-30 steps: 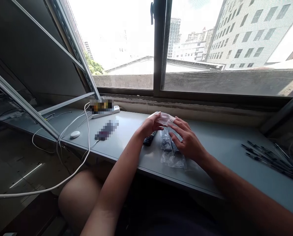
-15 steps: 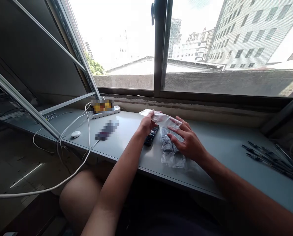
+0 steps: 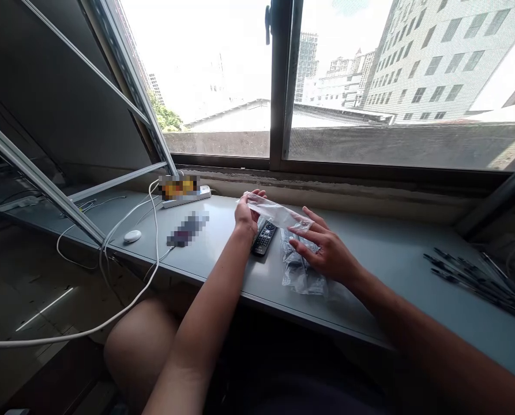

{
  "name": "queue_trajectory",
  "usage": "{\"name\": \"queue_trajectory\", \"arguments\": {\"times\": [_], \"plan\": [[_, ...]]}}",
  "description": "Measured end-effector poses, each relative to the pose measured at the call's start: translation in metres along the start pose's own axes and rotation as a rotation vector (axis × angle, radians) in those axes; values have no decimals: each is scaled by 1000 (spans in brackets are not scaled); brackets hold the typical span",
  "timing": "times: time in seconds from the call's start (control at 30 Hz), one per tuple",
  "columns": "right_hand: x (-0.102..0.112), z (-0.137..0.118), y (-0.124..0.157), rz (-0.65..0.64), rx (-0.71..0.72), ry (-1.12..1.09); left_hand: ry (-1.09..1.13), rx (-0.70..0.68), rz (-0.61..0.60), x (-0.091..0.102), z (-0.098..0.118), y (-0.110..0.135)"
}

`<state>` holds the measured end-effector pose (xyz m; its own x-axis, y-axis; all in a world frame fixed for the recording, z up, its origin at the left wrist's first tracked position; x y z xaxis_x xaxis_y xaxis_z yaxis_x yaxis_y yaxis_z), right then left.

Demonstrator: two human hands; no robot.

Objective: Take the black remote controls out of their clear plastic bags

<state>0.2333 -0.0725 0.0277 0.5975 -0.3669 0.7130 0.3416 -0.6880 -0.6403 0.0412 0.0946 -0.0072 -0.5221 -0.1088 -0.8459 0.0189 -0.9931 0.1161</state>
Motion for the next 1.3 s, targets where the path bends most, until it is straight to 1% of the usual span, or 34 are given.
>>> {"name": "queue_trajectory", "arguments": {"times": [0.1, 0.2, 0.3, 0.4, 0.47, 0.53, 0.73, 0.83, 0.93, 1.0, 1.07, 1.2, 1.3], "plan": [[0, 0, 0, -9, 12, -4, 25, -8, 39, 5, 2, -3], [1, 0, -1, 2, 11, -7, 40, -3, 36, 7, 4, -5], [5, -1, -1, 29, 3, -17, 74, -19, 33, 8, 10, -4], [8, -3, -2, 56, -13, -24, 92, -24, 15, 7, 16, -1], [10, -5, -3, 71, -18, -21, 83, -3, -9, 4, 15, 0], [12, -6, -3, 85, -25, -12, 58, 41, -51, 0, 10, 1], [12, 0, -2, 109, -78, 44, -70, 246, -246, -16, -16, 9], [11, 0, -2, 119, -78, 52, -165, 277, -346, -23, -23, 18], [10, -1, -1, 104, -79, 50, -201, 318, -450, -30, -30, 30], [10, -2, -1, 93, -90, 46, -201, 369, -467, -32, -36, 35], [10, -2, -1, 84, -95, 36, -216, 389, -458, -32, -38, 37], [9, -3, -1, 60, -89, 5, -249, 343, -499, -32, -37, 37], [7, -4, -2, 46, -80, -13, -207, 307, -505, -33, -36, 36]]}}
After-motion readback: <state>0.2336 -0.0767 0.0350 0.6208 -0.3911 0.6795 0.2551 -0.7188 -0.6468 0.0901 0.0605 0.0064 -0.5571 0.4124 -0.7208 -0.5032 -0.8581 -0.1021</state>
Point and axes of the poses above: each hand's wrist, its own y-axis away from the middle knuckle, its own x-axis out of the back of the hand, z = x × y, the point moved 7 cm from there along -y, towards the middle knuckle, and after that the axes turned 9 degrees about y, right-handed, at the moved point
